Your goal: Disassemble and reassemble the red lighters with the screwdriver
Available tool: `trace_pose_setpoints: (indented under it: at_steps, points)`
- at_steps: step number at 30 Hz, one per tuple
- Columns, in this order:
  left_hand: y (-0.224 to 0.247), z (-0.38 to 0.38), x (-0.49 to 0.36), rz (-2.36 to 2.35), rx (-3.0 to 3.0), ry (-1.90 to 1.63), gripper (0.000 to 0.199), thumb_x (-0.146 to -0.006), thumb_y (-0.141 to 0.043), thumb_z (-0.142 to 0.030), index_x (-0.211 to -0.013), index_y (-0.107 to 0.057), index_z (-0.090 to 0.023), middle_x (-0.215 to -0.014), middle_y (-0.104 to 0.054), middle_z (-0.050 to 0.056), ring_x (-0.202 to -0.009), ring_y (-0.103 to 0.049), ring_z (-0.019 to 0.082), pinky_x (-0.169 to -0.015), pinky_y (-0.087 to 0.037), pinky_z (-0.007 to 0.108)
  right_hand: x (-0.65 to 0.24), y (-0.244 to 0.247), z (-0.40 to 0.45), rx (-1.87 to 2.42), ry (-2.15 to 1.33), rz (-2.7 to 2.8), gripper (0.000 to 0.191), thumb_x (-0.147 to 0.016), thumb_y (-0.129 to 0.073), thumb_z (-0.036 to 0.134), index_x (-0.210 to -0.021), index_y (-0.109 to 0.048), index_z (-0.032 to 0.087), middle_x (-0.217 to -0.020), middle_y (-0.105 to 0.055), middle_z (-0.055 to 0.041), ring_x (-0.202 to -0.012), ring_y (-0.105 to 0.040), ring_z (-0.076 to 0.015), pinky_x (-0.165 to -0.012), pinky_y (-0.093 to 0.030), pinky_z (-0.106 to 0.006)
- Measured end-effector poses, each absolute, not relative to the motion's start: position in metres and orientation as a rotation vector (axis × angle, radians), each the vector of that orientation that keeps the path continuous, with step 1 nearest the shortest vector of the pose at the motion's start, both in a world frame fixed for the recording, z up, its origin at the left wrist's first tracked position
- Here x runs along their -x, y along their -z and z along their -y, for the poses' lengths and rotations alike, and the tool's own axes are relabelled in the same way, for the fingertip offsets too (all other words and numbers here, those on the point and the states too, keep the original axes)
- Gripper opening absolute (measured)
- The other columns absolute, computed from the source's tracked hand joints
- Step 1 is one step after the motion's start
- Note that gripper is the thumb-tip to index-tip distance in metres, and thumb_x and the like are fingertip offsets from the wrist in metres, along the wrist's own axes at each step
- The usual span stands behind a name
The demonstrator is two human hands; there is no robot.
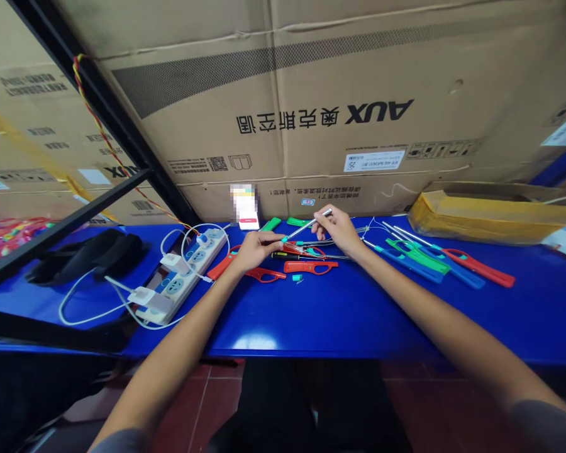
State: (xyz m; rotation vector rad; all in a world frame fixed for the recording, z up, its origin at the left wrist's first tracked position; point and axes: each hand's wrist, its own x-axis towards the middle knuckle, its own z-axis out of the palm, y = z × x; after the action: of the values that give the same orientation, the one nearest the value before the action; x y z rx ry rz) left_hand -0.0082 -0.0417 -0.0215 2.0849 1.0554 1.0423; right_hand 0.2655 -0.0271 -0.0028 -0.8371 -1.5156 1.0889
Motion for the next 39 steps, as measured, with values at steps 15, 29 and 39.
trace_pose_setpoints:
  at_steps: [15,29,39]
  points:
    - [0.012,0.050,0.007,-0.949,-1.907,-0.889,0.023,-0.091,-0.080,-0.028,-0.112,-0.088,-0.021,-0.085,-0.083,0.009,-0.073,-0.076,0.025,-0.069,-0.062,0.039,-0.270,0.006,0.024,0.779,-1.290,1.521,0.051,-0.085,-0.081,0.069,-0.092,-0.054,0.026,-0.074,-0.076,-0.0010,-0.055,-0.065,-0.0142,-0.053,-0.053,-0.030]
    - [0.010,0.051,0.007,-0.962,-1.857,-0.864,0.029,-0.085,-0.084,-0.036,-0.106,-0.088,-0.017,-0.082,-0.082,0.010,-0.074,-0.075,0.025,-0.077,-0.061,0.041,-0.266,0.007,0.029,0.784,-1.281,1.561,0.048,-0.090,-0.076,0.068,-0.094,-0.051,0.027,-0.076,-0.075,-0.0008,-0.057,-0.066,-0.0142,-0.054,-0.051,-0.031]
    - [0.011,0.050,0.009,-0.888,-1.845,-0.847,0.028,-0.083,-0.086,-0.033,-0.107,-0.089,-0.019,-0.089,-0.083,0.011,-0.077,-0.075,0.026,-0.080,-0.062,0.044,-0.264,0.006,0.030,0.830,-1.314,1.581,0.049,-0.089,-0.075,0.069,-0.095,-0.050,0.027,-0.077,-0.076,-0.0016,-0.057,-0.068,-0.0147,-0.054,-0.050,-0.032]
